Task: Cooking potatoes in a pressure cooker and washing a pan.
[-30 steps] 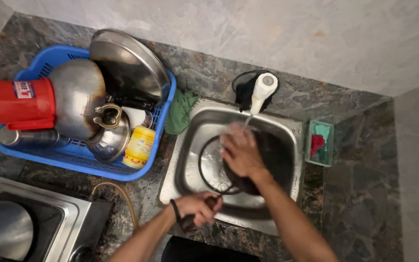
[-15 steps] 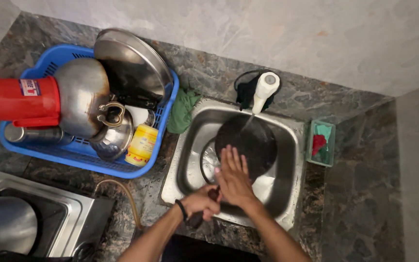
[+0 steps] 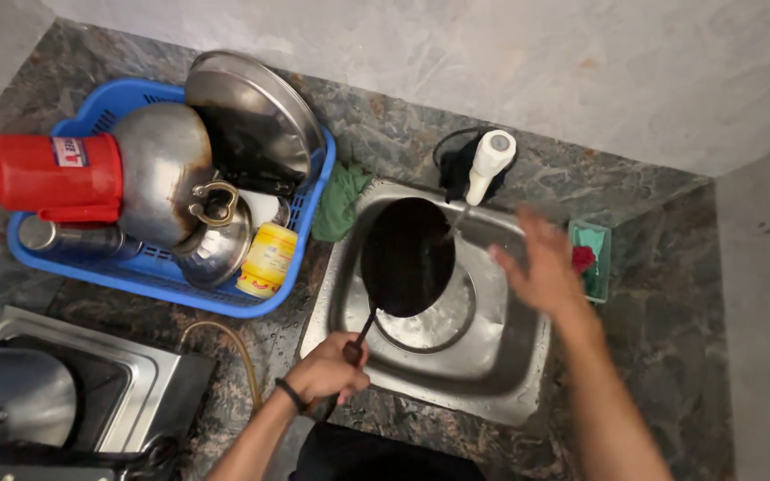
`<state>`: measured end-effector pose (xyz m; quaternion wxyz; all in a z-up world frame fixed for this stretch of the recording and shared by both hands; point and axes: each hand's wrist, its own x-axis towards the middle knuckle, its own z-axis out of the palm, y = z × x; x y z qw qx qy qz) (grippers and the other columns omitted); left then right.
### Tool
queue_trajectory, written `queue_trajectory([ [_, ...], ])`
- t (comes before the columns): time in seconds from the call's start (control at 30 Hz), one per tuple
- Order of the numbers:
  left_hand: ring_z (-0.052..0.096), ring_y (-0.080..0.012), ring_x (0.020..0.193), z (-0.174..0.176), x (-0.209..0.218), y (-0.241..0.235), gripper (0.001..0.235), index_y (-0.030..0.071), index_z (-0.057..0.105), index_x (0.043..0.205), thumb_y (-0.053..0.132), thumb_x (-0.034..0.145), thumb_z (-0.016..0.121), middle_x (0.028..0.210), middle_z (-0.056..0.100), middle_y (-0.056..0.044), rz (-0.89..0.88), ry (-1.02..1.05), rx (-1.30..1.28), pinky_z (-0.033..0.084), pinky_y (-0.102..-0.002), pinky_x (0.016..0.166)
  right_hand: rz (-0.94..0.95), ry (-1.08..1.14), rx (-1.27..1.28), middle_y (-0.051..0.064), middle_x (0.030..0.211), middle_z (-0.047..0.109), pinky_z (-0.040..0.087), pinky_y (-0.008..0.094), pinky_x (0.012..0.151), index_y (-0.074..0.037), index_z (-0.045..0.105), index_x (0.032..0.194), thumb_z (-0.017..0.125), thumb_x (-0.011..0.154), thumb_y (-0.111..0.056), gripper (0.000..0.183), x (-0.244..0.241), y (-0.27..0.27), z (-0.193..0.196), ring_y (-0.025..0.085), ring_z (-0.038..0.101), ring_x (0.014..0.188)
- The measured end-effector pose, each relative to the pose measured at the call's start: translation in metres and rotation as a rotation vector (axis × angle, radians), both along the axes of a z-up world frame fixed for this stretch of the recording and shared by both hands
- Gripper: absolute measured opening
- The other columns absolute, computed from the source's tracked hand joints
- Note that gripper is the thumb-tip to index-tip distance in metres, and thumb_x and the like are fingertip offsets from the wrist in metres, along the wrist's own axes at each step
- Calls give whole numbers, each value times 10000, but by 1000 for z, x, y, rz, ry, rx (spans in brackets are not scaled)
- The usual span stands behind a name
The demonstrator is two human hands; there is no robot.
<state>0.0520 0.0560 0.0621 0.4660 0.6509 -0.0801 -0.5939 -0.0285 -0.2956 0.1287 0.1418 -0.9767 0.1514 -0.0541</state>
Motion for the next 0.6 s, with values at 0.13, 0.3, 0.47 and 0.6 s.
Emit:
queue_trajectory([
  [0.13, 551, -157, 436, 37, -15, 11, 264, 43, 525, 809, -94, 718, 732, 592, 555, -33, 56, -139, 101, 447, -313, 377, 135, -375, -57, 291, 1502, 495, 363, 529, 1144, 9, 378, 1560, 744, 923, -286, 792, 45, 15, 87, 459, 479, 1378],
  [0.3, 600, -217, 506, 56, -28, 21, 209, 49, 626, 851, -32, 701, 748, 641, 631, -60, 109, -340, 180, 479, -377, 447, 292, -208, -142, 236, 1439, 574, 397, 555, 1064, -27, 461, 1549, 758, 882, -202, 751, 85, 19, 129, 426, 539, 1298],
  [0.47, 722, -337, 790, 62, -34, 32, 223, 28, 665, 915, 14, 693, 671, 771, 728, -170, 4, -686, 215, 563, -435, 726, 105, 36, -418, 231, 973, 707, 523, 538, 844, 18, 651, 1170, 668, 1033, -495, 532, 114, 0, 94, 431, 663, 975],
  [0.6, 738, -320, 814, 74, -38, 31, 310, 70, 691, 964, 6, 661, 707, 800, 748, -144, -26, -654, 199, 567, -407, 752, -26, -101, -573, 198, 886, 718, 564, 492, 743, -40, 731, 985, 647, 991, -547, 515, 132, 8, 80, 397, 700, 845],
])
